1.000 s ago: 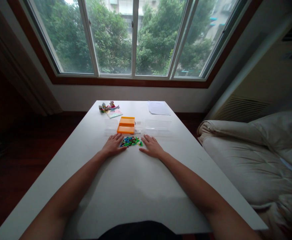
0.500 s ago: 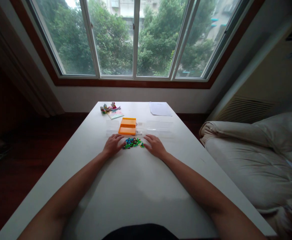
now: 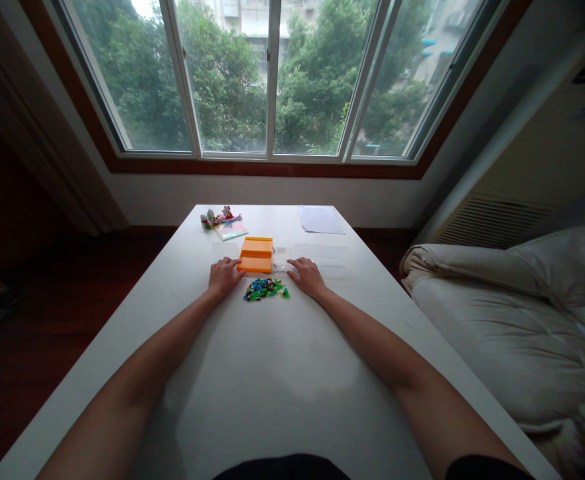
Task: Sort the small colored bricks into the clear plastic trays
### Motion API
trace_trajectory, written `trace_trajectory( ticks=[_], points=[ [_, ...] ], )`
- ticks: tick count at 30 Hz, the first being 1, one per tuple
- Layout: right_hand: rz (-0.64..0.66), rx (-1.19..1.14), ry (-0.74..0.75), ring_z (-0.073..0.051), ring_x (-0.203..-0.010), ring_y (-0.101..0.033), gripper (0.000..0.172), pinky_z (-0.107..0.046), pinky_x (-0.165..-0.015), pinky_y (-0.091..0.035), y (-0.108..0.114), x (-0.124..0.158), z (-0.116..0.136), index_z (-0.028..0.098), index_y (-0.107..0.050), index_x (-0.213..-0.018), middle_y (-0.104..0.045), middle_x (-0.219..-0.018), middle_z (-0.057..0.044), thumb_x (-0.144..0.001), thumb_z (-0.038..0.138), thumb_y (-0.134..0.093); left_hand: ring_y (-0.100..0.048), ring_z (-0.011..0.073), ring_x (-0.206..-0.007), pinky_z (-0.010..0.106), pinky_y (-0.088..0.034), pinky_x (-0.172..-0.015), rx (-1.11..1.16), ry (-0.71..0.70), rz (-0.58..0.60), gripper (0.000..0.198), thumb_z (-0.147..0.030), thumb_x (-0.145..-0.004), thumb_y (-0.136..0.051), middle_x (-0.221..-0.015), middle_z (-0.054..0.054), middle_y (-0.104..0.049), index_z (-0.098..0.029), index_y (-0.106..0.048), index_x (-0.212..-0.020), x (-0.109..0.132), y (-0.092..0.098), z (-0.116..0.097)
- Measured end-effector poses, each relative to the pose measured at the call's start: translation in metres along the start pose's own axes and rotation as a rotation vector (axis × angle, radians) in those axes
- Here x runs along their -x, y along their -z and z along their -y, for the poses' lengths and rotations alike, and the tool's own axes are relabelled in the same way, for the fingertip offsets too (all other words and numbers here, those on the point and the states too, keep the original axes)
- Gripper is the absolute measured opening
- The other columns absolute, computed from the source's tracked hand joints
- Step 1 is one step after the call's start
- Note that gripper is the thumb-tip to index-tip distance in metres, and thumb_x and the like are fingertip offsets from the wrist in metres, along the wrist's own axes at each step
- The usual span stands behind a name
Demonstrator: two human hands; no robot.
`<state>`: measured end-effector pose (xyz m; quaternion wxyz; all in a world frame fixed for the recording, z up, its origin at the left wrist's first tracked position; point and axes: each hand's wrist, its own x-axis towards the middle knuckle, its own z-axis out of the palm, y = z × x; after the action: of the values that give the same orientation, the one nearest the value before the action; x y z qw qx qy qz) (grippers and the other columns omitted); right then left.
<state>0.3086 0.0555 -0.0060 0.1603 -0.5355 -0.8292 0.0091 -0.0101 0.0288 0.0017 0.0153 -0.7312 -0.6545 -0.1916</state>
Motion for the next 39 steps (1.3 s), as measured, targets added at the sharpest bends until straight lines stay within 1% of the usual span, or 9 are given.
trace_trajectory(
  ticks=[3, 7, 11, 18, 24, 26, 30, 35, 39],
  points=[
    [0.009, -0.013, 0.012, -0.028, -0.121, -0.049, 0.051, -0.043, -0.109, -0.031, -0.010, -0.008, -0.004, 0.026, -0.052, -0.145, -0.058, -0.131, -0.011, -0.100, 0.048, -0.039, -0.056, 0.0284, -0.109, 0.043, -0.041, -0.097, 0.029, -0.019, -0.002, 0.040, -0.050, -0.091, -0.052, -0.115, 0.009, -0.064, -0.028, -0.070, -0.118, -0.004, -0.005, 0.002],
    [-0.052, -0.083, -0.001, -0.024, -0.113, -0.054, 0.034, -0.037, -0.102, -0.037, -0.020, -0.018, -0.013, 0.028, -0.068, -0.125, -0.063, -0.121, -0.008, -0.097, 0.041, -0.053, -0.058, 0.0265, -0.105, 0.040, -0.043, -0.092, 0.049, -0.010, -0.005, 0.029, -0.047, -0.089, -0.056, -0.109, 0.007, -0.066, -0.026, -0.074, -0.100, -0.011, -0.008, 0.005],
    [-0.109, -0.129, -0.004, -0.022, -0.109, -0.056, 0.025, -0.034, -0.099, -0.039, -0.025, -0.029, -0.018, 0.027, -0.072, -0.115, -0.065, -0.115, -0.007, -0.096, 0.035, -0.058, -0.059, 0.0255, -0.104, 0.038, -0.043, -0.089, 0.062, 0.000, -0.016, 0.025, -0.045, -0.088, -0.059, -0.107, 0.007, -0.067, -0.025, -0.074, -0.092, -0.019, -0.012, 0.005],
    [-0.124, -0.126, -0.012, -0.021, -0.106, -0.057, 0.020, -0.032, -0.096, -0.039, -0.025, -0.033, -0.020, 0.026, -0.074, -0.107, -0.066, -0.111, -0.006, -0.095, 0.031, -0.059, -0.058, 0.0254, -0.103, 0.038, -0.043, -0.088, 0.064, 0.006, -0.036, 0.024, -0.044, -0.088, -0.059, -0.106, 0.007, -0.066, -0.025, -0.073, -0.090, -0.030, -0.020, 0.005],
    [-0.155, -0.125, 0.007, -0.021, -0.104, -0.057, 0.019, -0.032, -0.095, -0.039, -0.023, -0.026, -0.019, 0.025, -0.075, -0.098, -0.066, -0.107, -0.006, -0.095, 0.030, -0.058, -0.059, 0.0250, -0.100, 0.038, -0.043, -0.089, 0.065, -0.002, -0.058, 0.024, -0.044, -0.088, -0.059, -0.104, 0.007, -0.066, -0.025, -0.073, -0.091, -0.024, -0.018, 0.003],
    [-0.177, -0.115, 0.023, -0.021, -0.106, -0.056, 0.018, -0.034, -0.097, -0.039, -0.024, -0.024, -0.018, 0.026, -0.075, -0.099, -0.066, -0.110, -0.006, -0.094, 0.030, -0.059, -0.059, 0.0251, -0.100, 0.039, -0.043, -0.090, 0.060, 0.005, -0.062, 0.024, -0.043, -0.088, -0.059, -0.104, 0.007, -0.066, -0.025, -0.073, -0.091, -0.022, -0.017, 0.002],
    [-0.213, -0.098, 0.054, -0.023, -0.115, -0.053, 0.018, -0.037, -0.102, -0.039, -0.024, -0.023, -0.016, 0.026, -0.074, -0.104, -0.062, -0.123, -0.007, -0.093, 0.030, -0.060, -0.059, 0.0255, -0.100, 0.039, -0.043, -0.090, 0.043, 0.005, -0.059, 0.024, -0.043, -0.089, -0.058, -0.104, 0.008, -0.066, -0.024, -0.073, -0.092, -0.021, -0.016, -0.001],
    [-0.237, -0.098, 0.080, -0.024, -0.118, -0.052, 0.017, -0.039, -0.103, -0.042, -0.023, -0.021, -0.014, 0.024, -0.073, -0.096, -0.058, -0.129, -0.008, -0.094, 0.027, -0.057, -0.059, 0.0257, -0.100, 0.039, -0.043, -0.090, 0.010, 0.015, -0.056, 0.026, -0.043, -0.090, -0.057, -0.105, 0.009, -0.065, -0.023, -0.073, -0.093, -0.022, -0.016, -0.005],
    [-0.258, -0.098, 0.095, -0.024, -0.118, -0.052, 0.014, -0.041, -0.105, -0.042, -0.024, -0.020, -0.012, 0.024, -0.072, -0.095, -0.057, -0.130, -0.008, -0.092, 0.026, -0.059, -0.059, 0.0255, -0.099, 0.039, -0.043, -0.089, 0.006, 0.011, -0.063, 0.025, -0.041, -0.090, -0.056, -0.105, 0.009, -0.065, -0.024, -0.073, -0.095, -0.022, -0.019, -0.002]
  ],
)
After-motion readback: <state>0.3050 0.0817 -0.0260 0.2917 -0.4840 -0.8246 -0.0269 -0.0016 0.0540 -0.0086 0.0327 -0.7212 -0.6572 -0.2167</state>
